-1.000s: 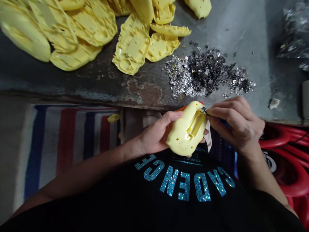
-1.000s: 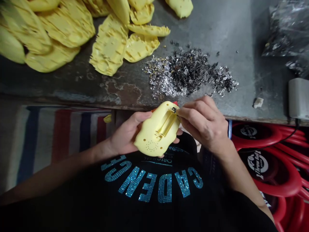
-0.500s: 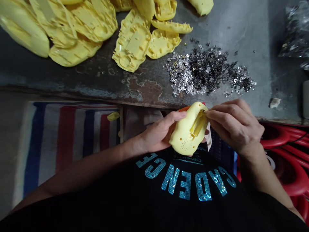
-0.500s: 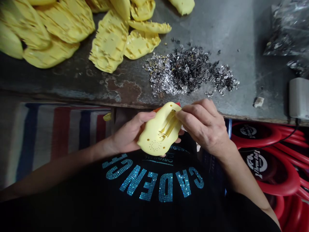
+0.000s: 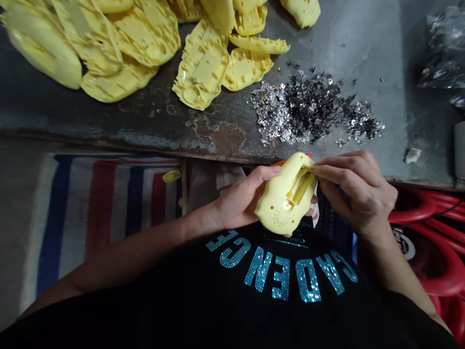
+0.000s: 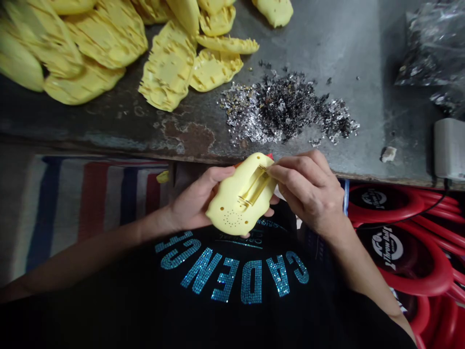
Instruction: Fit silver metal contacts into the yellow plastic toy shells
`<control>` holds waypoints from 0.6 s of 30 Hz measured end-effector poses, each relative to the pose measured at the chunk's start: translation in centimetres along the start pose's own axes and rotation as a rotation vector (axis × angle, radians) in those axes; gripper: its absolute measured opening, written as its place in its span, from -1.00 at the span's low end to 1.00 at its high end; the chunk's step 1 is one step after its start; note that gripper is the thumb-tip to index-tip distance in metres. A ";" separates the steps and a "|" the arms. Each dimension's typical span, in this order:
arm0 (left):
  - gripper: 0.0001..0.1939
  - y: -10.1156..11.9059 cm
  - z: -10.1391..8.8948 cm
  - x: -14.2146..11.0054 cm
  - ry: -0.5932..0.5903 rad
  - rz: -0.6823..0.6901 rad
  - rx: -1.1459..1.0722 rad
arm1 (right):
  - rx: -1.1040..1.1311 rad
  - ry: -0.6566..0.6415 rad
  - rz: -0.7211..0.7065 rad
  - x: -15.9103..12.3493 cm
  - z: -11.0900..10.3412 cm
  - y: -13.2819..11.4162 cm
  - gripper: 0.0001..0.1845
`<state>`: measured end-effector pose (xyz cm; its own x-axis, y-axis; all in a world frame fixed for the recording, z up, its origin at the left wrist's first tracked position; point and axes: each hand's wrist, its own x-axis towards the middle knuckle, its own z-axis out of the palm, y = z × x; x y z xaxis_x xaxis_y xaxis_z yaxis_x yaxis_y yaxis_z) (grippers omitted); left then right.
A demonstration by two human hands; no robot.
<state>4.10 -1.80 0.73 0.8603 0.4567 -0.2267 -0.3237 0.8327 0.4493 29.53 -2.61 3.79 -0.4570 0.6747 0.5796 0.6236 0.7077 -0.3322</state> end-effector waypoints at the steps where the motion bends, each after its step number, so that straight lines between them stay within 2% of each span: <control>1: -0.06 -0.1 0.1 0.0 0.010 0.013 0.006 | 0.025 0.003 0.039 0.2 -0.1 -0.1 -0.59; 3: -0.06 -0.3 0.2 0.0 0.065 0.070 0.025 | 0.116 -0.023 0.157 0.9 -0.5 -0.2 -0.66; 5: -0.12 -0.5 0.5 -0.1 0.168 0.147 0.072 | 0.236 -0.129 0.263 1.6 -1.1 -0.1 -0.72; 7: -0.22 -0.8 0.7 -0.5 0.257 0.219 0.152 | 0.320 -0.248 0.300 2.3 -1.5 0.1 -0.73; 9: -0.32 -1.0 0.9 -1.0 0.293 0.263 0.243 | 0.336 -0.295 0.302 2.7 -1.7 0.2 -0.77; 13: -0.35 -1.4 1.1 -2.2 0.286 0.301 0.350 | 0.303 -0.188 0.265 2.1 -0.8 -0.3 -0.75; 18: -0.43 -1.8 0.9 -3.0 0.356 0.302 0.509 | 0.257 -0.050 0.286 0.1 0.6 -1.0 -0.68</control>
<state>2.46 -4.93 1.37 0.5515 0.7931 -0.2585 -0.2289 0.4419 0.8674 28.47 -3.12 3.78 -0.3220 0.8572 0.4020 0.5536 0.5149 -0.6545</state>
